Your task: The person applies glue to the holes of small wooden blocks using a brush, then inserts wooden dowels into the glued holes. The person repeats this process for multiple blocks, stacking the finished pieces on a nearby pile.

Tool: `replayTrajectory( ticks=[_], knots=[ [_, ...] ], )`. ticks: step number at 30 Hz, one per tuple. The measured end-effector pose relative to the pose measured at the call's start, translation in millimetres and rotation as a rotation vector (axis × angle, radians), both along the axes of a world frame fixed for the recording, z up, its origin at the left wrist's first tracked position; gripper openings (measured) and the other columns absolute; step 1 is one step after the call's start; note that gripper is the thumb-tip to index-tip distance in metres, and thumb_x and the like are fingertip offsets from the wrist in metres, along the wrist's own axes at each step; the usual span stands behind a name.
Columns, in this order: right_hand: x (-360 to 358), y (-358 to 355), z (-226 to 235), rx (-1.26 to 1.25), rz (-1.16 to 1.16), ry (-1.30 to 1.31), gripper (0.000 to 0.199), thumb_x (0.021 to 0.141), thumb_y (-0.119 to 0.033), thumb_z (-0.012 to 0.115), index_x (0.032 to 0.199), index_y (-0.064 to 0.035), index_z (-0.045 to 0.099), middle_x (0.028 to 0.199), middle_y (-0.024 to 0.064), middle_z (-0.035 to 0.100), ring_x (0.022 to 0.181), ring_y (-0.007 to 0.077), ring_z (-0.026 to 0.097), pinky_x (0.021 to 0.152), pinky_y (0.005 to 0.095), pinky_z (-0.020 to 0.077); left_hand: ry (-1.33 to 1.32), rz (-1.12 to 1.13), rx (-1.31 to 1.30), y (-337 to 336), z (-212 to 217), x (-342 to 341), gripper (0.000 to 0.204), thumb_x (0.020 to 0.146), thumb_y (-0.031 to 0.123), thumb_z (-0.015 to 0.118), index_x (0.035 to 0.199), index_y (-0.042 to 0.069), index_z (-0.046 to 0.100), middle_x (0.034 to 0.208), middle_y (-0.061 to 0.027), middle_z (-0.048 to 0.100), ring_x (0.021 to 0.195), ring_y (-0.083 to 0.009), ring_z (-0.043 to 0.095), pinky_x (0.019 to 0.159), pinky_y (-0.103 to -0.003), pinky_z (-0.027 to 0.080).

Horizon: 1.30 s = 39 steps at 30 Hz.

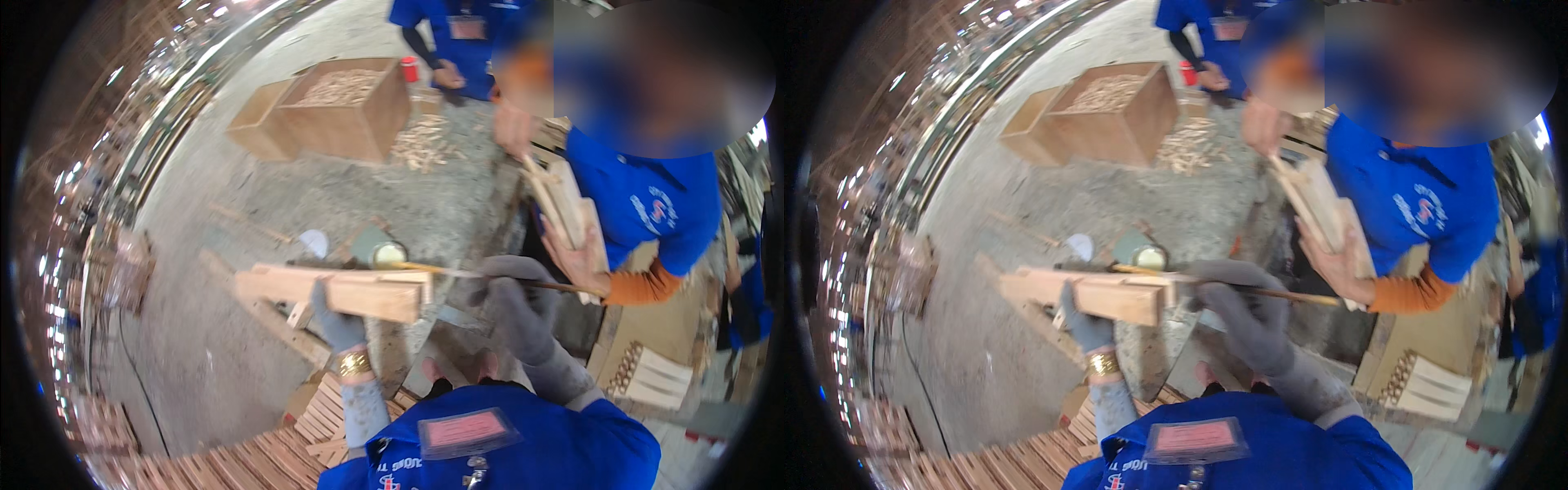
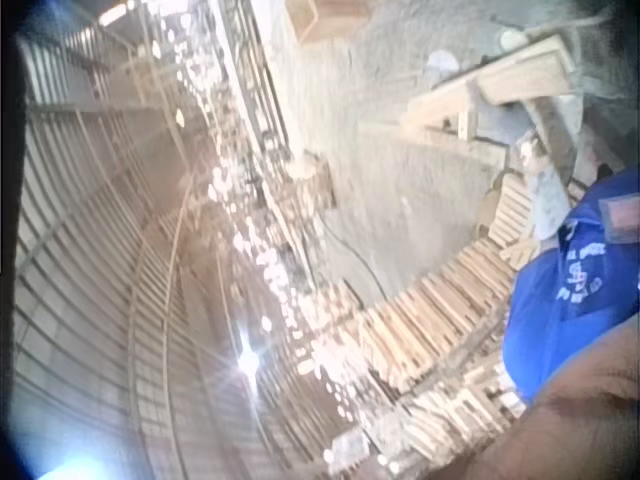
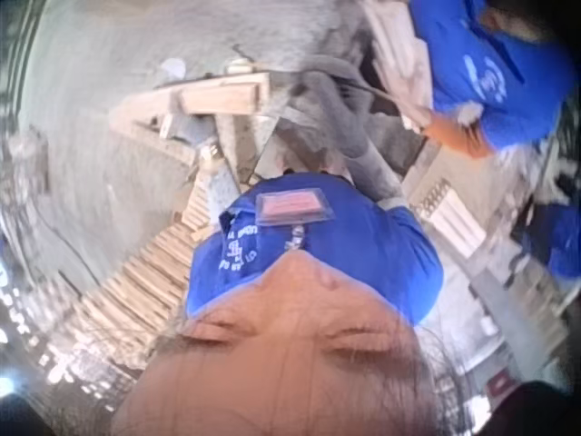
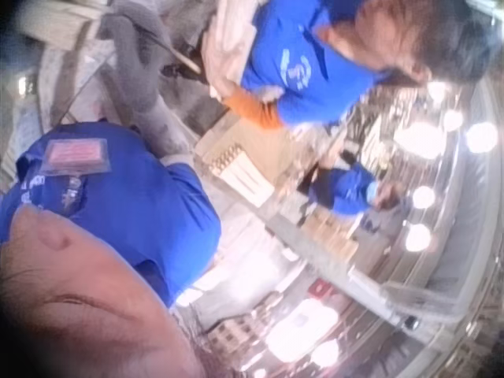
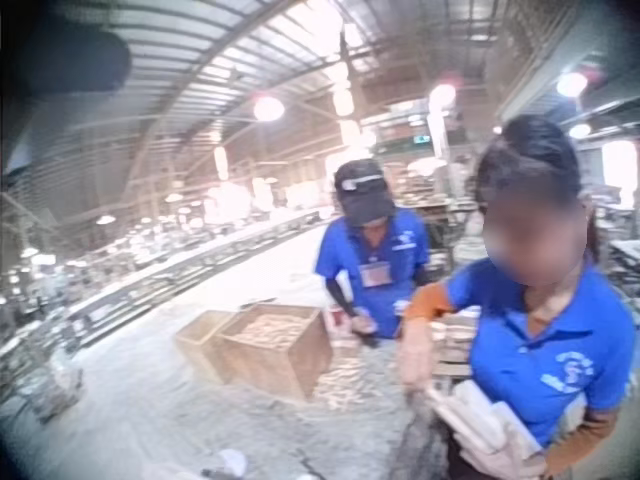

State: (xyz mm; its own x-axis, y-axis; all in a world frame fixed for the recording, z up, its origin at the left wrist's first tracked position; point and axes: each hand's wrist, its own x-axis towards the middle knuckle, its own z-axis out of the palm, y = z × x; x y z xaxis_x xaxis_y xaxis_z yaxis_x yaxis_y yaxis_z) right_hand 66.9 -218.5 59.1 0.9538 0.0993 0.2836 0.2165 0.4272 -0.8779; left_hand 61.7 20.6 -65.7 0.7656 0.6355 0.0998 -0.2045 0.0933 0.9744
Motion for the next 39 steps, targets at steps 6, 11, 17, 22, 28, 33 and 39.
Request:
replayTrajectory(
  ticks=[6, 11, 17, 22, 28, 33, 39],
  knots=[
    [-1, -10, -3, -0.057, -0.132, 0.017, 0.018, 0.085, -0.001, 0.045, 0.097, 0.0059, 0.056, 0.085, 0.0122, 0.061, 0.073, 0.0157, 0.06, 0.066, 0.0273, 0.0497, -0.031, -0.198, -0.56, -24, 1, 76, 0.036, 0.083, 0.023, 0.058, 0.111, 0.002, 0.049, 0.096, -0.0097, 0.055, 0.09, -0.0195, 0.055, 0.08, -0.032, 0.045],
    [-11, -13, -6, -0.165, -0.181, -0.072, 0.018, 0.086, -0.002, 0.042, 0.1, 0.0037, 0.051, 0.082, 0.0144, 0.06, 0.069, 0.017, 0.057, 0.064, 0.0273, 0.0487, 0.13, -0.08, -0.402, -38, -39, 159, 0.087, 0.072, 0.029, 0.067, 0.137, 0.002, 0.016, 0.112, -0.0212, 0.048, 0.098, -0.0298, 0.053, 0.084, -0.036, 0.044],
    [-32, -34, -24, -0.34, -0.333, -0.081, 0.02, 0.09, -0.01, 0.046, 0.107, 0.0003, 0.048, 0.086, 0.0157, 0.06, 0.067, 0.0169, 0.056, 0.065, 0.0273, 0.0477, 0.612, 0.012, -0.183, -69, -67, 216, 0.103, 0.067, 0.039, 0.065, 0.142, 0.012, 0.0, 0.128, -0.0326, 0.031, 0.112, -0.0431, 0.042, 0.095, -0.043, 0.035],
    [-39, -36, -21, -0.405, -0.313, -0.099, 0.018, 0.092, -0.01, 0.044, 0.107, -0.0023, 0.051, 0.087, 0.0115, 0.058, 0.067, 0.016, 0.055, 0.062, 0.0262, 0.0468, 1.048, 0.123, 0.195, -77, -77, 235, 0.101, 0.067, 0.036, 0.066, 0.142, 0.016, 0.001, 0.135, -0.0283, 0.02, 0.121, -0.0394, 0.029, 0.092, -0.049, 0.034],
    [-30, -19, -17, -0.34, -0.293, -0.065, 0.019, 0.089, -0.006, 0.043, 0.105, 0.0, 0.05, 0.085, 0.0137, 0.057, 0.067, 0.017, 0.055, 0.062, 0.0275, 0.0474, 0.85, 0.206, 0.372, -57, -51, 217, 0.095, 0.067, 0.039, 0.067, 0.141, 0.015, 0.012, 0.136, -0.0244, 0.022, 0.123, -0.0384, 0.027, 0.096, -0.049, 0.031],
    [-26, 17, -32, -0.369, -0.241, -0.026, 0.024, 0.092, -0.007, 0.037, 0.11, 0.0034, 0.048, 0.083, 0.0118, 0.058, 0.063, 0.0138, 0.05, 0.063, 0.025, 0.0458, 0.034, 0.347, 0.357, -30, -22, 116, 0.075, 0.072, 0.026, 0.065, 0.132, -0.001, 0.03, 0.13, -0.025, 0.036, 0.121, -0.0368, 0.036, 0.101, -0.041, 0.029],
    [-25, 101, -75, -0.656, 0.302, -0.159, 0.022, 0.086, 0.003, 0.045, 0.107, 0.0045, 0.051, 0.094, 0.0127, 0.06, 0.077, 0.0157, 0.058, 0.069, 0.025, 0.0463, 0.172, 1.056, 0.326, 112, -101, -76, 0.057, 0.075, 0.012, 0.059, 0.125, -0.006, 0.037, 0.112, -0.019, 0.046, 0.103, -0.0277, 0.047, 0.093, -0.038, 0.036]
  ],
)
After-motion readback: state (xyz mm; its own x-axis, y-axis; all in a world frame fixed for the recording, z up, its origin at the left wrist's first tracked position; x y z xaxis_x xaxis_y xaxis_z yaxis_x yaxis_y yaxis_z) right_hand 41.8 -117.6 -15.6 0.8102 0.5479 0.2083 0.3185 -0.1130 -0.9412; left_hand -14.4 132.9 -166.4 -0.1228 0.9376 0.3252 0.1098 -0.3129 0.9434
